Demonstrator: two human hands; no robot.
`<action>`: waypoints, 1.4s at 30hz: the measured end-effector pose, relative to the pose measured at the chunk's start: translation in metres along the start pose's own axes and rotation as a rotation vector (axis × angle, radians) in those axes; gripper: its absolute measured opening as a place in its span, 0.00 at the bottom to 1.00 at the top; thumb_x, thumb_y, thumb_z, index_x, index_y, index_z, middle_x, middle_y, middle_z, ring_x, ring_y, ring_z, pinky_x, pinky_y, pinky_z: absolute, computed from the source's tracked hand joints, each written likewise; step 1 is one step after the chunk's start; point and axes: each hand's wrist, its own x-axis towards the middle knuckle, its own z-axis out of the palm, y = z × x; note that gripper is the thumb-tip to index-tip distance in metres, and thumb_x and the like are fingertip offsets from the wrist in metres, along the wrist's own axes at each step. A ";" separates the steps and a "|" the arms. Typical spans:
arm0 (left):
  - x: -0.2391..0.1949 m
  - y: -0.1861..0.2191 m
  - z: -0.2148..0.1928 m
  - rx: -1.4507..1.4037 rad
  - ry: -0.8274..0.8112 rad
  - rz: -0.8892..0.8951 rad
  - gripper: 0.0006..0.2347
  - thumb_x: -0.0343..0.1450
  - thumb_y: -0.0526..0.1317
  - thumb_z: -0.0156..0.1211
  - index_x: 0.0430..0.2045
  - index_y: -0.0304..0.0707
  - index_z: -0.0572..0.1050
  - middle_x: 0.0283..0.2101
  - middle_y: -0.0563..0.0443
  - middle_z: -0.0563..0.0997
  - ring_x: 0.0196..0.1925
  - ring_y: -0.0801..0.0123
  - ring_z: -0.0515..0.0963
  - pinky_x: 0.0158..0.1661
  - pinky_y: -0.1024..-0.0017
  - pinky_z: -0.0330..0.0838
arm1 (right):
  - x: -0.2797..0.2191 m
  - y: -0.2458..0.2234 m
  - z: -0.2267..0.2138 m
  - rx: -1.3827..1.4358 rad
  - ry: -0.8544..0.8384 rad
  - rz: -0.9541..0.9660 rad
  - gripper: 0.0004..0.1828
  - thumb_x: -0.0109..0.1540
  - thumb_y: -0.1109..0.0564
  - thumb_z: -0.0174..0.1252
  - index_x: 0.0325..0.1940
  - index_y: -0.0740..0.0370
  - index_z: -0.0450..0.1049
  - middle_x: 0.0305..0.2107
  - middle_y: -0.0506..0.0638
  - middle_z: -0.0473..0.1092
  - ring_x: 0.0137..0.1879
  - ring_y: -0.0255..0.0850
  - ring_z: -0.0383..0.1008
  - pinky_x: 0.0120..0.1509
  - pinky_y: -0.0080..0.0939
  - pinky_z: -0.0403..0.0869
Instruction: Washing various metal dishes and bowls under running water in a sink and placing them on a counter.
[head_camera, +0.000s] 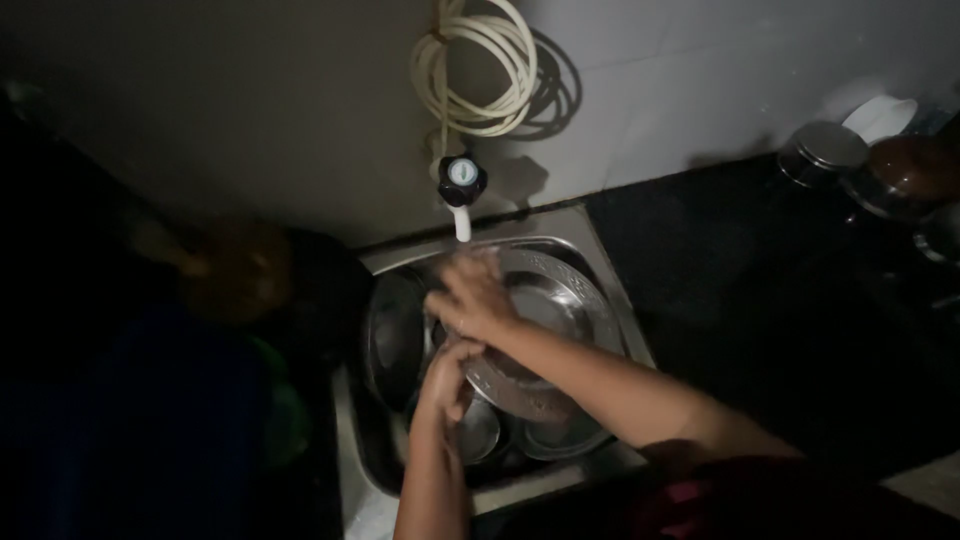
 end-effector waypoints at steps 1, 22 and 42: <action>0.014 -0.010 -0.017 0.000 0.000 0.001 0.23 0.69 0.43 0.58 0.58 0.32 0.73 0.55 0.39 0.78 0.56 0.50 0.76 0.53 0.60 0.71 | 0.000 -0.006 -0.007 0.000 0.001 -0.001 0.33 0.64 0.30 0.48 0.56 0.59 0.74 0.61 0.56 0.66 0.76 0.52 0.59 0.86 0.62 0.48; 0.034 -0.036 -0.042 0.343 0.098 -0.017 0.13 0.67 0.38 0.61 0.40 0.29 0.83 0.51 0.46 0.77 0.53 0.55 0.77 0.52 0.60 0.71 | 0.049 0.031 -0.009 -0.151 -0.112 -0.313 0.22 0.63 0.44 0.50 0.24 0.56 0.81 0.26 0.56 0.77 0.31 0.55 0.79 0.38 0.58 0.76; 0.049 -0.051 -0.051 0.050 0.060 -0.111 0.11 0.65 0.35 0.60 0.38 0.25 0.78 0.41 0.40 0.82 0.42 0.57 0.82 0.41 0.68 0.78 | 0.056 0.061 -0.005 -0.330 -0.060 -0.134 0.15 0.58 0.50 0.53 0.28 0.58 0.81 0.28 0.60 0.77 0.32 0.55 0.80 0.34 0.55 0.77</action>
